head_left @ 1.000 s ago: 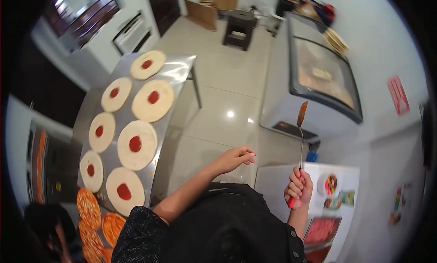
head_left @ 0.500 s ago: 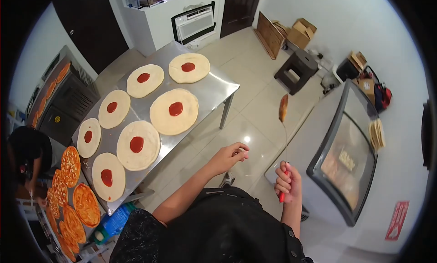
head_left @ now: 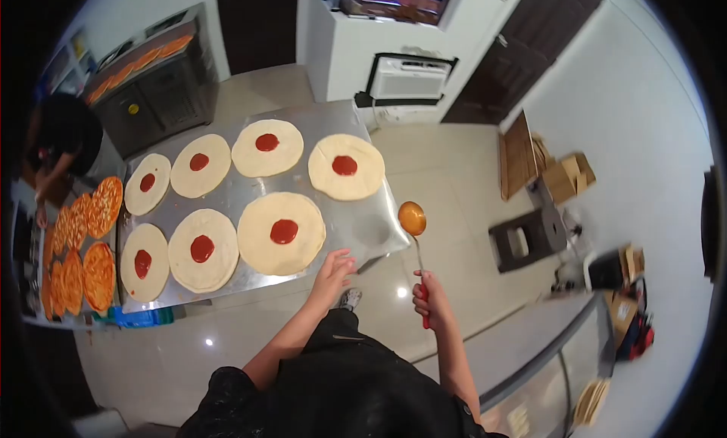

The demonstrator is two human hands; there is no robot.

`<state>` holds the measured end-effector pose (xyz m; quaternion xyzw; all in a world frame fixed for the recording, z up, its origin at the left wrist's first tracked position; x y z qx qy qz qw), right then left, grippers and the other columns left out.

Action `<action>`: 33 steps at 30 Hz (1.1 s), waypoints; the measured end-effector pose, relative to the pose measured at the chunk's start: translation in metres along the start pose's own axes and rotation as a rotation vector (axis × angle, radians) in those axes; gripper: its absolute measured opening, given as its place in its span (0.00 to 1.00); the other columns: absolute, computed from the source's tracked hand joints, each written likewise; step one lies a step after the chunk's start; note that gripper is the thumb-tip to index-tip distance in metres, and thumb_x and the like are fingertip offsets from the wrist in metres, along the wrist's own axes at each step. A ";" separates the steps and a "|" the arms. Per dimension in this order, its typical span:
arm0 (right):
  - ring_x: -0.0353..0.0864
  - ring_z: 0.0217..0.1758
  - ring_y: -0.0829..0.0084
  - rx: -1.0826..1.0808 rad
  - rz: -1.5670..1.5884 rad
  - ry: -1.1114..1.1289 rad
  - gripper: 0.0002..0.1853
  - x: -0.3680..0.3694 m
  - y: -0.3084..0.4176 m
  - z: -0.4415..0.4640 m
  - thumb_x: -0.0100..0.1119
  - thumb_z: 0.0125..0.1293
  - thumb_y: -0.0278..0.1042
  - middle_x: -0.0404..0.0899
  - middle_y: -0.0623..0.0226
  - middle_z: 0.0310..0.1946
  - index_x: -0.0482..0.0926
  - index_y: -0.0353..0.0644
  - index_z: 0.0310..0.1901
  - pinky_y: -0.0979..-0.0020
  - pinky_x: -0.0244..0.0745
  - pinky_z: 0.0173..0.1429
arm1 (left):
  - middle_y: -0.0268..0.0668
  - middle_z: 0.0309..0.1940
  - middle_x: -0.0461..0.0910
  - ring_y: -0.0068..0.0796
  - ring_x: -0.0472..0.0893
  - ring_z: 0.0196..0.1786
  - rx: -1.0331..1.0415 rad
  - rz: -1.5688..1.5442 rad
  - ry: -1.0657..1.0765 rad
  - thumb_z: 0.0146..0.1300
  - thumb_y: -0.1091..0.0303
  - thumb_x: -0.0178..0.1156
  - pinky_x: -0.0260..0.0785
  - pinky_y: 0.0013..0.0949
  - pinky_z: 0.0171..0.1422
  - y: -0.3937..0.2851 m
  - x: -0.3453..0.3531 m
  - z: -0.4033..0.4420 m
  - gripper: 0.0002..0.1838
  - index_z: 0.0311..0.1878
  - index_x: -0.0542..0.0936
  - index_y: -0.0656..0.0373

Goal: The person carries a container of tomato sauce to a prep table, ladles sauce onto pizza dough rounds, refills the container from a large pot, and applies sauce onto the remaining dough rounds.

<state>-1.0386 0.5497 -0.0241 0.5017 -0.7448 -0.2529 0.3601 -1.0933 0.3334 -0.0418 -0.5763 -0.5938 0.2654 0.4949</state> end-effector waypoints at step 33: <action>0.77 0.30 0.45 -0.782 -1.603 0.902 0.12 0.081 0.203 0.347 0.46 0.66 0.39 0.77 0.46 0.24 0.75 0.43 0.46 0.49 0.71 0.33 | 0.33 0.47 0.77 0.21 0.74 0.48 0.153 -0.770 -1.328 0.65 0.60 0.49 0.64 0.32 0.53 0.070 0.093 0.179 0.16 0.54 0.70 0.53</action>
Point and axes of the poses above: each hand's wrist, its own z-axis towards the middle knuckle, its own x-axis out of the palm, y = z × x, the point moved 9 cm from there along z, towards the middle knuckle
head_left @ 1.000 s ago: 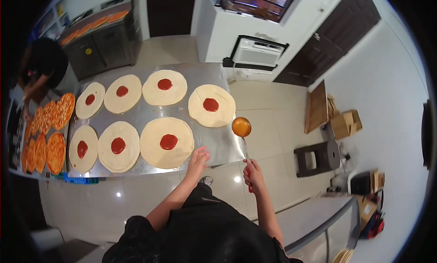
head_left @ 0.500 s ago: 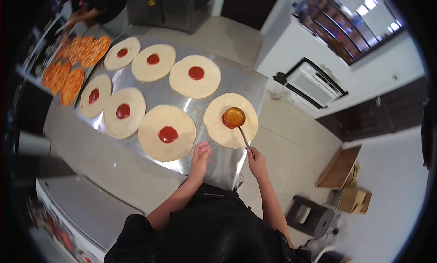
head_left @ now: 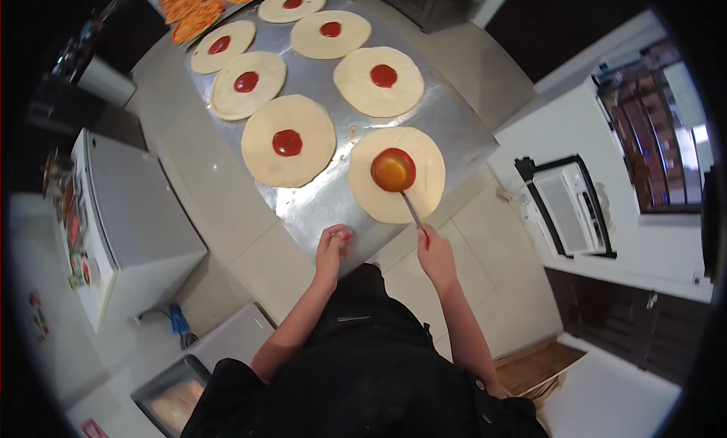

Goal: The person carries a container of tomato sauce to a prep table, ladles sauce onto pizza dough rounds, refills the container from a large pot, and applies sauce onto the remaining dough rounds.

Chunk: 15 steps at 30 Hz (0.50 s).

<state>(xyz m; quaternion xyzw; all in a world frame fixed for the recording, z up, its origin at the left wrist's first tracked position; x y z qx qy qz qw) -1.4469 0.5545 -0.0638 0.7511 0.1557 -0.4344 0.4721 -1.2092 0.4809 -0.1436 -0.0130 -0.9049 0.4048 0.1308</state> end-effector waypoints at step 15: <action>0.78 0.27 0.46 -0.039 -0.236 0.117 0.14 -0.049 -0.031 0.045 0.43 0.68 0.41 0.77 0.48 0.22 0.74 0.44 0.46 0.49 0.71 0.28 | 0.34 0.47 0.78 0.24 0.76 0.48 0.059 -0.150 -0.133 0.67 0.59 0.46 0.65 0.32 0.52 -0.015 0.011 0.022 0.15 0.51 0.71 0.55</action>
Point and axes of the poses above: each hand's wrist, its own z-axis towards the middle knuckle, its own x-axis out of the palm, y = z × x, the point moved 9 cm from there along z, towards the middle knuckle
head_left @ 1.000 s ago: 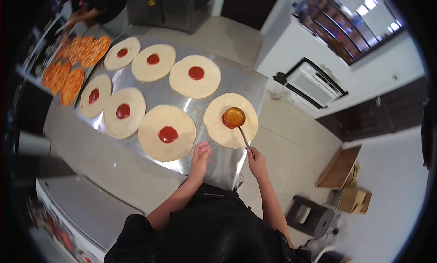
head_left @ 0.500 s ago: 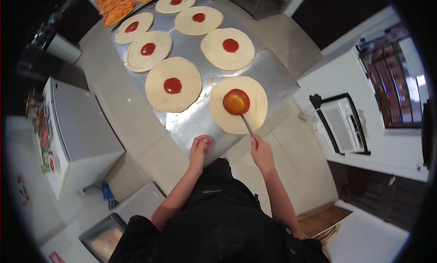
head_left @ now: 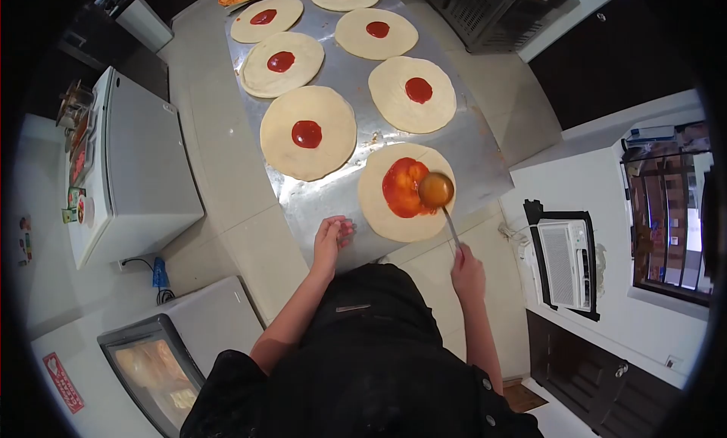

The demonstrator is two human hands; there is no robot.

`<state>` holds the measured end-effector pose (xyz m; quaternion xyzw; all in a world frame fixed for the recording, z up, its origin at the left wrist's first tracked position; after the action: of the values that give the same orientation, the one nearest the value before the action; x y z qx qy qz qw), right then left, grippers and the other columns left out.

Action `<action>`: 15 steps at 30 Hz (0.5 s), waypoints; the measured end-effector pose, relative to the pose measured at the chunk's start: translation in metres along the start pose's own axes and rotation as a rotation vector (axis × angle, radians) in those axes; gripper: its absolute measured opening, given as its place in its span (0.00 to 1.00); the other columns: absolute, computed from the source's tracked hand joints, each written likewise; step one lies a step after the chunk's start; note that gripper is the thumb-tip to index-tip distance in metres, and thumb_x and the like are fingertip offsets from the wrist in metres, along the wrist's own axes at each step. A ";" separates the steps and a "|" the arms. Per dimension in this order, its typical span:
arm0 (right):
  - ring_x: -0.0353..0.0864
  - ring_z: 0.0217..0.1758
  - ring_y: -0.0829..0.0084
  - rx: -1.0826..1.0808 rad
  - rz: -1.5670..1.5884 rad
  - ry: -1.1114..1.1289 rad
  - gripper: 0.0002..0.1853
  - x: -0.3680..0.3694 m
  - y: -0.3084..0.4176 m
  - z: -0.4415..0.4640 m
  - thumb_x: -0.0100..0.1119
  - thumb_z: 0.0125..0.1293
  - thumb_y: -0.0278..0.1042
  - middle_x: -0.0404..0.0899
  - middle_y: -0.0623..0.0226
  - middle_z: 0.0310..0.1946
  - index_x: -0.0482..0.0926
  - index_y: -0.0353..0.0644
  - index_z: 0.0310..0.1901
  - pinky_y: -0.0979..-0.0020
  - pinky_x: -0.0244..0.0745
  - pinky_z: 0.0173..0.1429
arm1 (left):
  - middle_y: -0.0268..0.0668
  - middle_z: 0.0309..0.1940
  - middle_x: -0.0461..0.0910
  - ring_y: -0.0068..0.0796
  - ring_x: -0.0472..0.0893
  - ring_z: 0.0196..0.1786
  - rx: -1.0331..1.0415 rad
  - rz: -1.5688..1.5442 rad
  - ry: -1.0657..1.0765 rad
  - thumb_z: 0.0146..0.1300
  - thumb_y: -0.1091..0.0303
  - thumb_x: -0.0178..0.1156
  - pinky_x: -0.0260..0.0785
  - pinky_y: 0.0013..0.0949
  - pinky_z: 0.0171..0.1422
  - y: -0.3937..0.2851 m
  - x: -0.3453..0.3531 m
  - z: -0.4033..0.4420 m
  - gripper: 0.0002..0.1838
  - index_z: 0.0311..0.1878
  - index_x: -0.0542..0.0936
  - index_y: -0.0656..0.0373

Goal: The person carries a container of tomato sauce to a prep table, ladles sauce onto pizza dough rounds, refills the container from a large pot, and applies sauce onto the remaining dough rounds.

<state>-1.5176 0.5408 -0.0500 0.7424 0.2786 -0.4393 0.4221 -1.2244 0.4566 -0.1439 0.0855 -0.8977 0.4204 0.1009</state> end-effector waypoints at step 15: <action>0.80 0.35 0.46 -0.328 -0.161 0.287 0.20 0.016 0.034 0.056 0.42 0.69 0.45 0.79 0.47 0.30 0.67 0.48 0.59 0.47 0.73 0.40 | 0.37 0.28 0.78 0.26 0.78 0.29 -0.021 -0.318 -0.113 0.69 0.52 0.41 0.73 0.28 0.37 0.064 0.018 0.006 0.21 0.45 0.73 0.60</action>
<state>-1.5071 0.4765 -0.0655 0.6942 0.4617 -0.3103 0.4568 -1.2580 0.4913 -0.1904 0.2490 -0.8813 0.3844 0.1164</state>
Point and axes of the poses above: each hand's wrist, its own z-axis towards the middle knuckle, its own x-axis out of the palm, y = z × x, the point moved 9 cm from there along z, towards the middle knuckle
